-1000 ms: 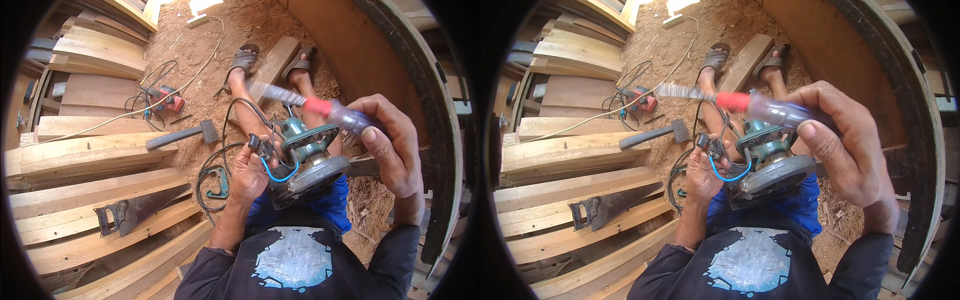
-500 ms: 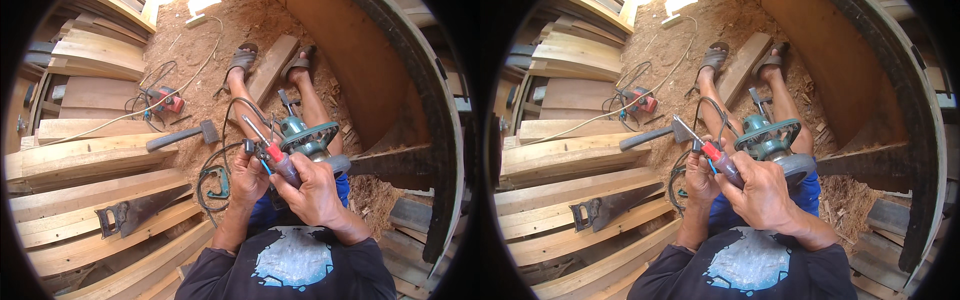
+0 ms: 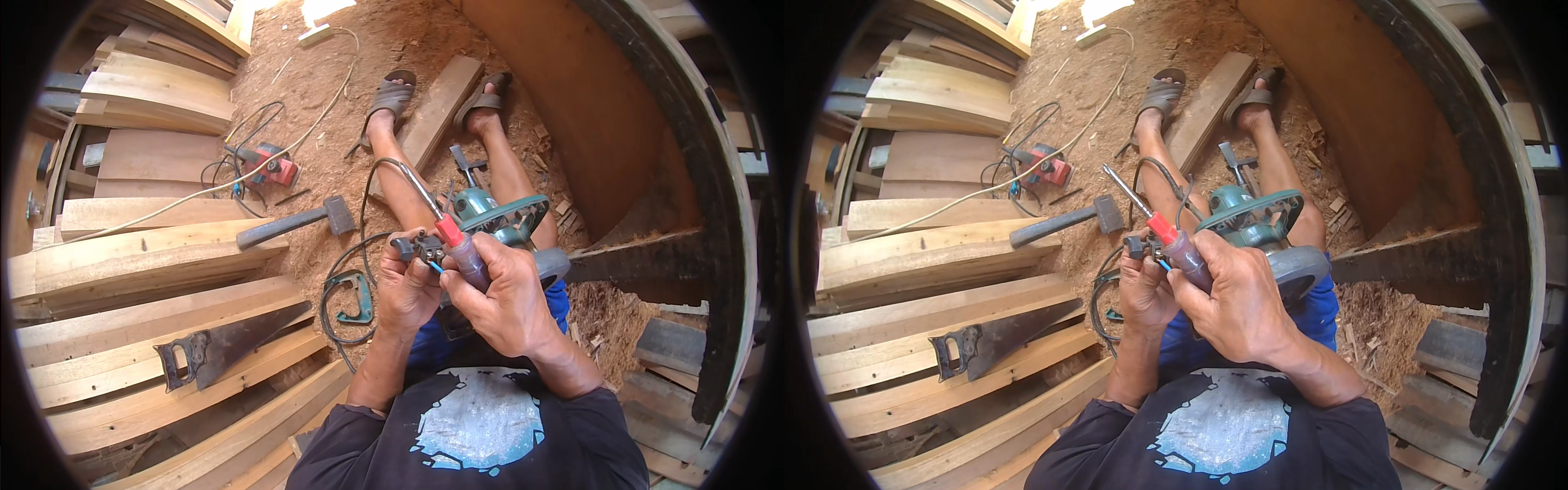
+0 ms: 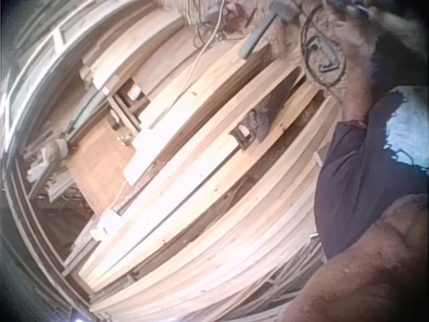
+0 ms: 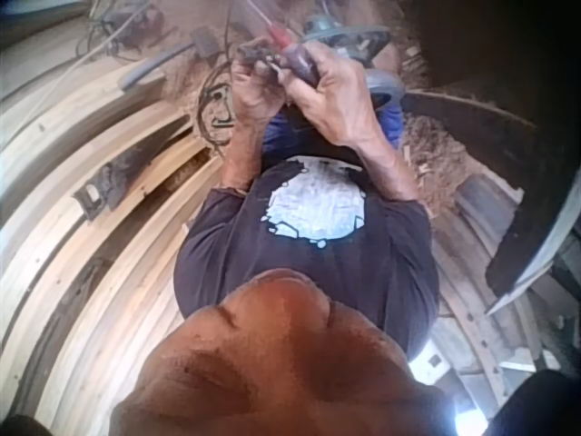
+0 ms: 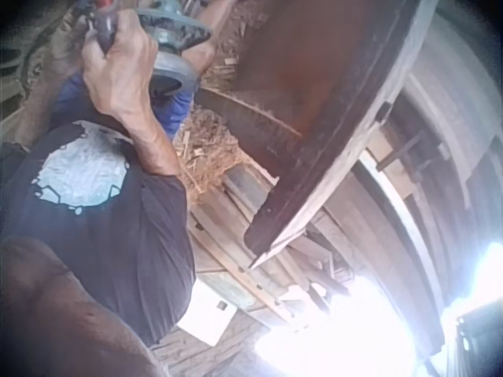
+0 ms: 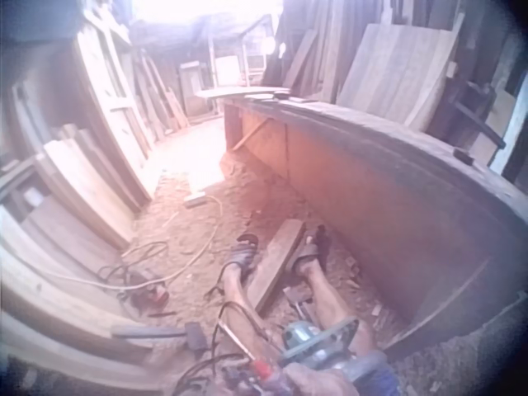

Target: The person connects wires to a terminal block on a circular saw using a screwdriver, handling the wires and small screws by hand while sitting on the ground in a woodworking shop.

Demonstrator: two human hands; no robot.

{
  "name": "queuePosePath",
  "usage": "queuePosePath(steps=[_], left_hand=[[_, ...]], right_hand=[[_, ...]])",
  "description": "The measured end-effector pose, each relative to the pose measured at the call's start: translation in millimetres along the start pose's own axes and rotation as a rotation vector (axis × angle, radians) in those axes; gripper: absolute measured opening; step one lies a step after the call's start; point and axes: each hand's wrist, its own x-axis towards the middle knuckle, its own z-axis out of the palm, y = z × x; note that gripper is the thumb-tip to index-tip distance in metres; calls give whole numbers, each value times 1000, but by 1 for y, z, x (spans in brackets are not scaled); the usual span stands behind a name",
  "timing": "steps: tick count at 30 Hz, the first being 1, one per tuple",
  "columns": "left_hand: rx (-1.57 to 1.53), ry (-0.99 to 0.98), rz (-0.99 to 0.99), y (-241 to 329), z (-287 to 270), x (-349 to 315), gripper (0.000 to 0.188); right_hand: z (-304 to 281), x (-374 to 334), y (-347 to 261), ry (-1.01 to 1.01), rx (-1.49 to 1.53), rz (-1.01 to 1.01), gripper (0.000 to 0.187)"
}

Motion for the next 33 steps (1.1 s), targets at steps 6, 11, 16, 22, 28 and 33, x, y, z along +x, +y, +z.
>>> queuePosePath(steps=[6,11,16,22,28,33], left_hand=[[-40,-67,1,-1,-9,0,36],[53,-83,14,0,-6,1,35],[42,-56,2,2,3,-1,34],[66,-93,19,2,1,1,35],[57,-96,64,-1,10,5,36],[19,-122,100,7,15,6,37]], right_hand=[[-3,1,-3,-43,74,22,14],[-2,2,-4,-66,114,38,15],[-3,0,-5,-81,126,34,15],[0,-2,0,-56,210,58,10],[0,1,7,-46,267,48,7],[-2,4,5,-40,313,47,9]])
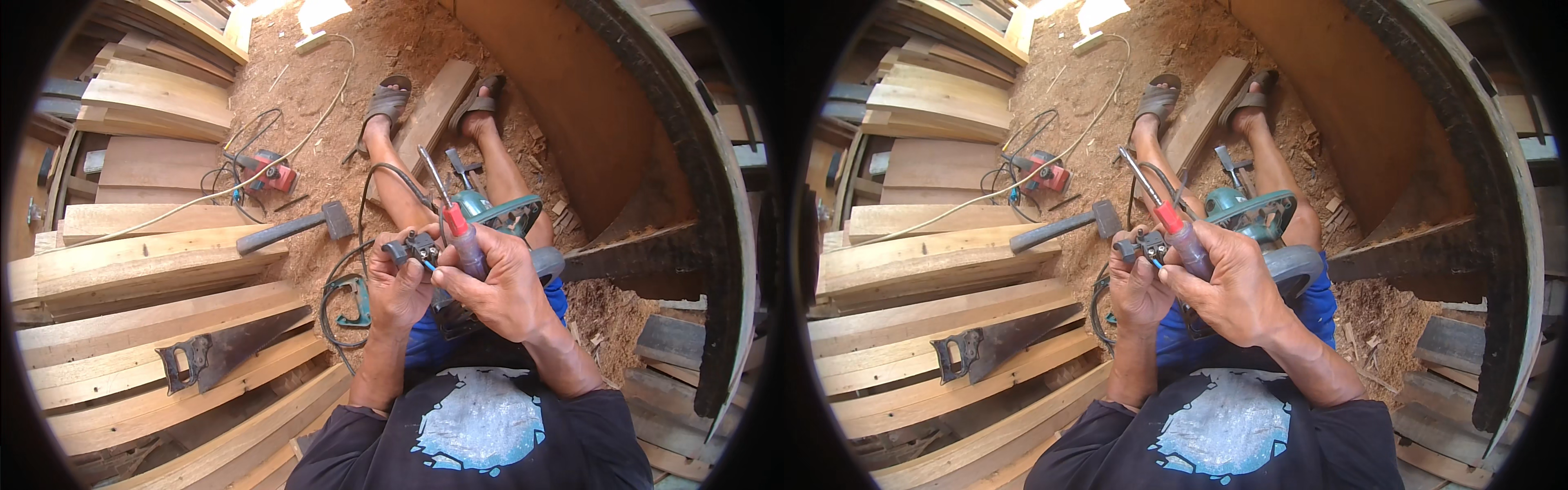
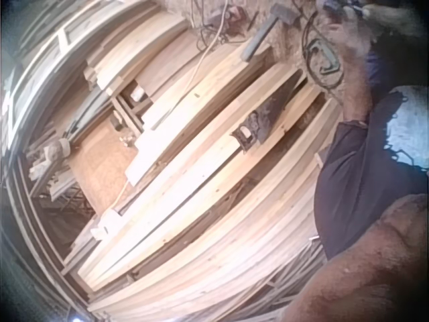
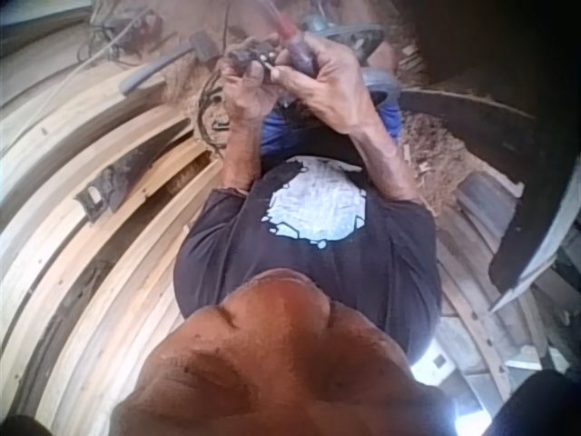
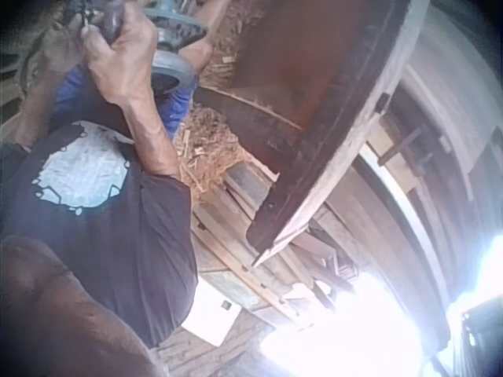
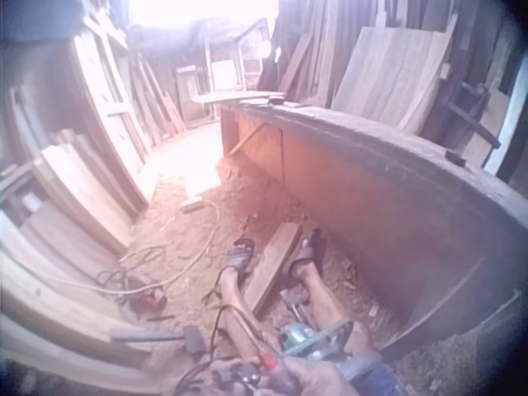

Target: The person connects wires to a terminal block on a circular saw using a screwdriver, handling the wires and small screws by hand while sitting on the ground in a woodworking shop.

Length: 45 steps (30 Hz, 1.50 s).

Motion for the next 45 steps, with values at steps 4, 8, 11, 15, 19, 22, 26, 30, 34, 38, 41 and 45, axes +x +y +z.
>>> queuePosePath(steps=[4,8,11,15,19,22,26,30,34,38,41,45], left_hand=[[57,-41,-11,3,3,2,35],[56,-7,-36,2,-3,0,36],[66,-53,-13,1,-1,2,36],[82,-26,-6,-1,-3,1,37],[120,-14,3,-3,-2,3,41],[110,0,31,-3,-2,3,41],[26,28,8,-2,-2,1,36],[82,9,11,-1,-5,-1,38],[55,59,61,-5,4,1,42],[95,36,76,-3,2,0,46],[127,42,67,-3,-2,-4,48],[187,52,36,-3,-9,-8,45]], right_hand=[[-5,-1,-2,-88,90,132,11],[-4,-1,-3,-104,89,125,10],[-3,-4,0,-86,51,102,10],[5,-5,-3,-7,44,56,10],[7,-4,-2,6,3,78,10],[7,-5,-1,30,-24,69,12],[4,-10,-5,-17,-6,126,16],[0,-17,-22,-67,-263,171,15],[7,-17,-6,14,-150,90,14],[8,-17,-2,29,1,110,13],[9,-16,-5,29,49,110,14],[2,-14,-14,-73,-3,197,13]])
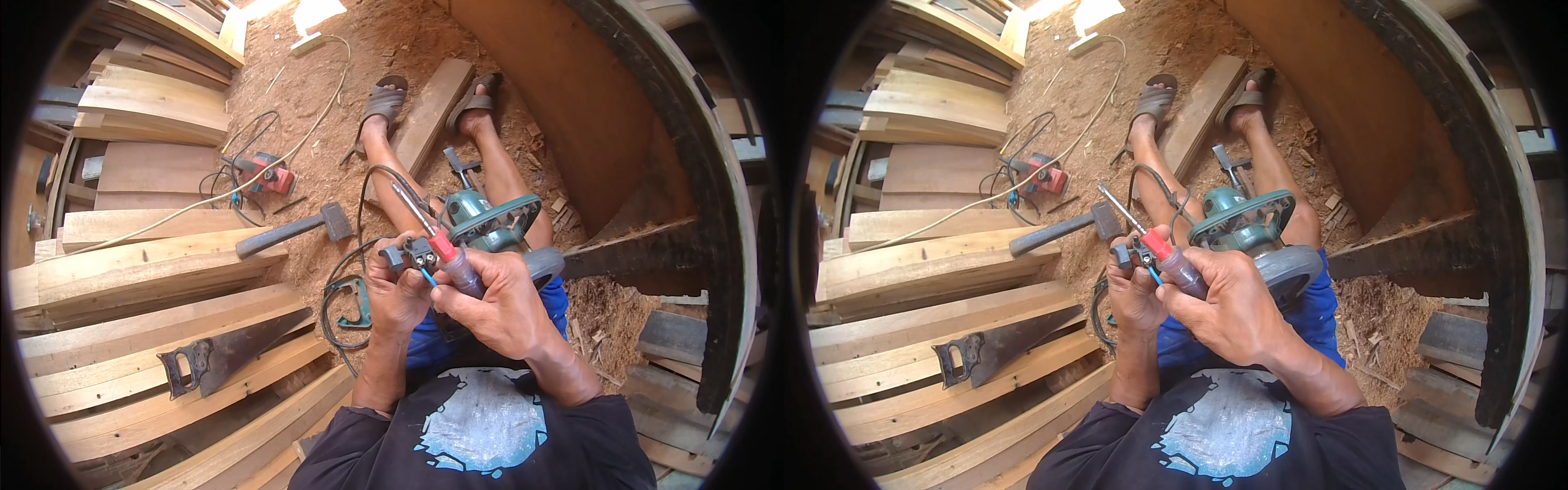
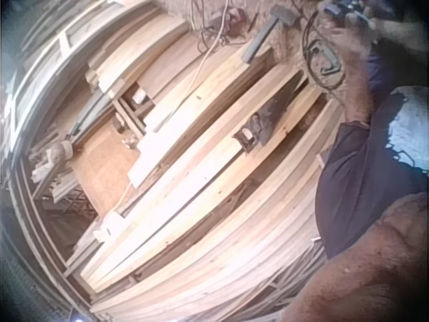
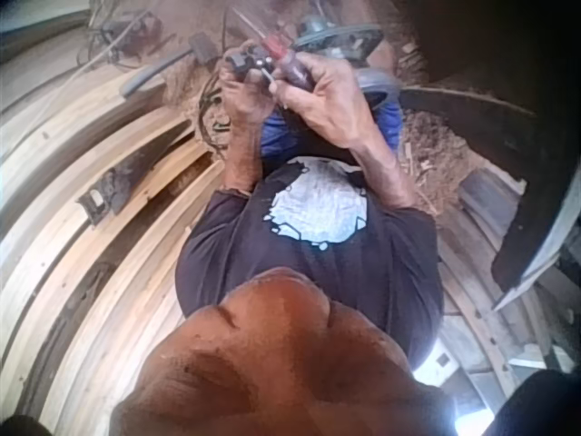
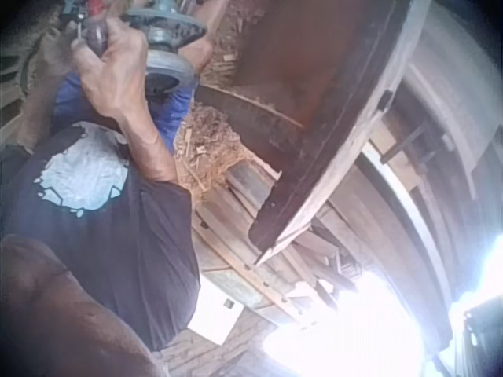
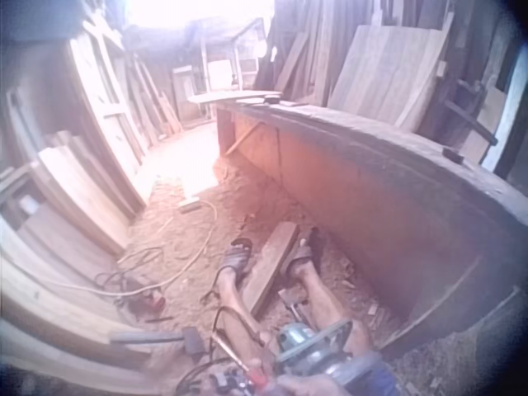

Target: The person connects wires to a terminal block on a circular saw using a screwdriver, handling the wires and small screws by hand while sitting on the ground in a woodworking shop.

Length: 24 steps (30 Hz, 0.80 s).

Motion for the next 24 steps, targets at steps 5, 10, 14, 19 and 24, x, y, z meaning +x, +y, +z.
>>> queuePosePath(steps=[5,10,14,19,24], left_hand=[[12,12,-3,3,0,2,48],[-13,-24,-23,5,-1,2,46],[-15,-50,-22,1,-3,4,43],[-70,-44,-42,3,3,4,42],[-162,-109,-24,10,8,7,39]], right_hand=[[-3,1,-2,-23,-11,-31,11],[0,1,-1,-6,-39,-42,11],[0,1,1,-3,-45,-58,11],[-4,3,-1,-54,52,-8,11],[-4,6,2,-66,192,85,13]])
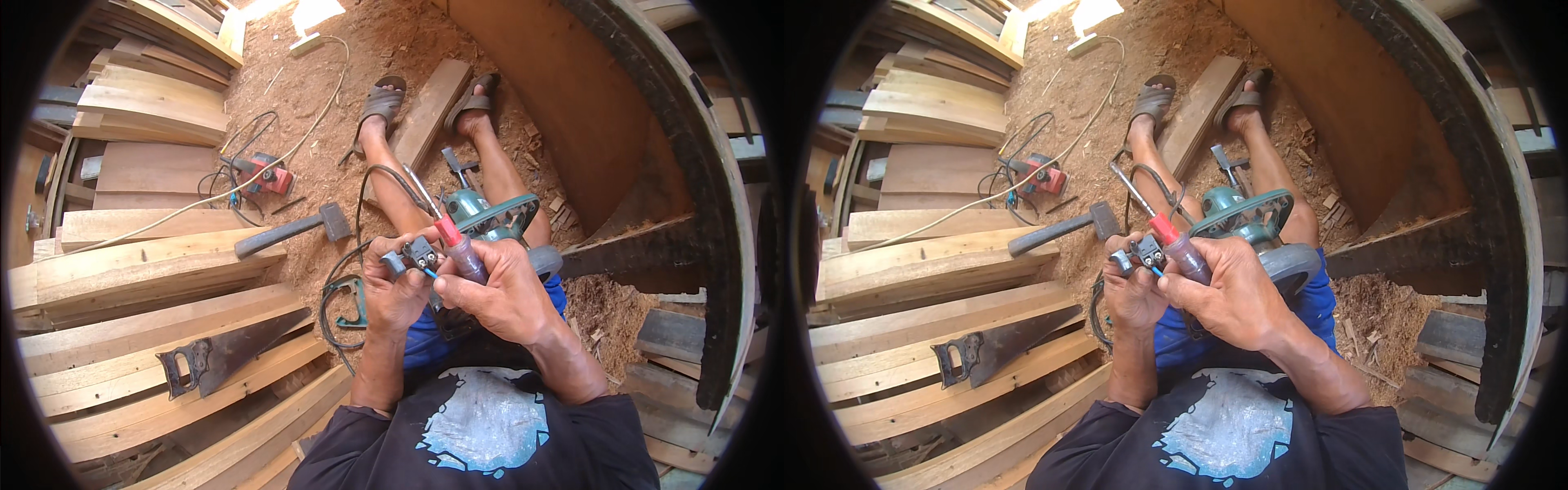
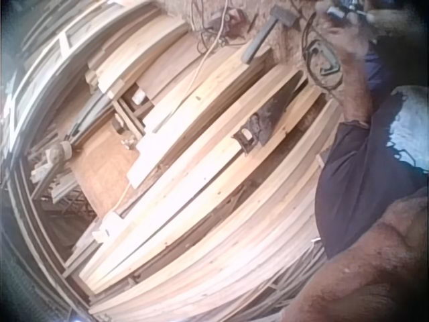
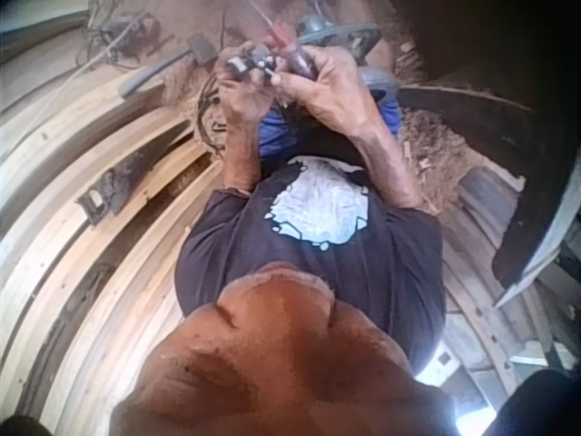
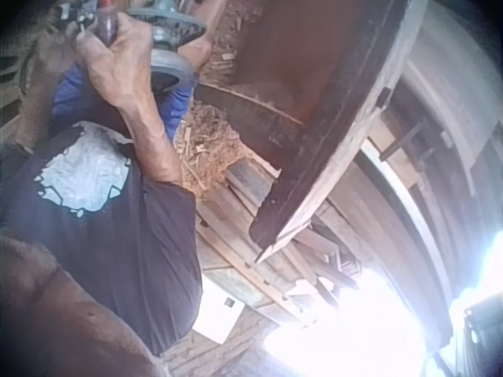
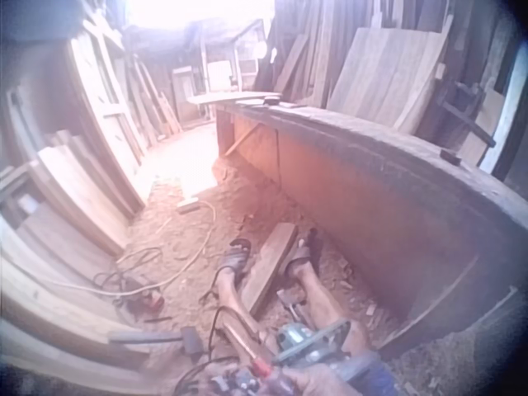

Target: The person connects wires to a terminal block on a circular saw using a screwdriver, handling the wires and small screws by hand while sitting on the ground in a woodworking shop.

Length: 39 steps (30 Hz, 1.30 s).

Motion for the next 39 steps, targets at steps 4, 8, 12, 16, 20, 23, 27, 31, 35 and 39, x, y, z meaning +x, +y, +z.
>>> queuePosePath(steps=[4,8,12,16,20,23,27,31,35,39], left_hand=[[30,-8,-21,6,-4,-3,38],[58,57,-37,5,-5,-6,32],[45,43,-31,2,-8,-7,30],[37,32,-54,1,-11,-7,31],[-22,-16,-43,-1,-4,-3,31],[-9,-9,-40,-3,3,-8,31],[-22,33,-2,-6,2,-13,28],[-3,39,-2,-3,7,-9,29],[2,45,-15,-2,3,-8,29],[61,44,-23,-3,2,-7,35]], right_hand=[[4,0,3,31,-101,-76,11],[10,-1,4,88,-192,-98,9],[9,-1,4,84,-267,-102,10],[9,-2,-1,79,-256,-107,11],[6,-4,-1,88,-201,-110,10],[5,0,-5,114,-146,-117,8],[-2,1,-1,48,-313,-167,8],[-1,1,-3,31,-175,-149,9],[0,1,-11,-7,17,-27,8],[2,2,-14,38,95,-1,7]])
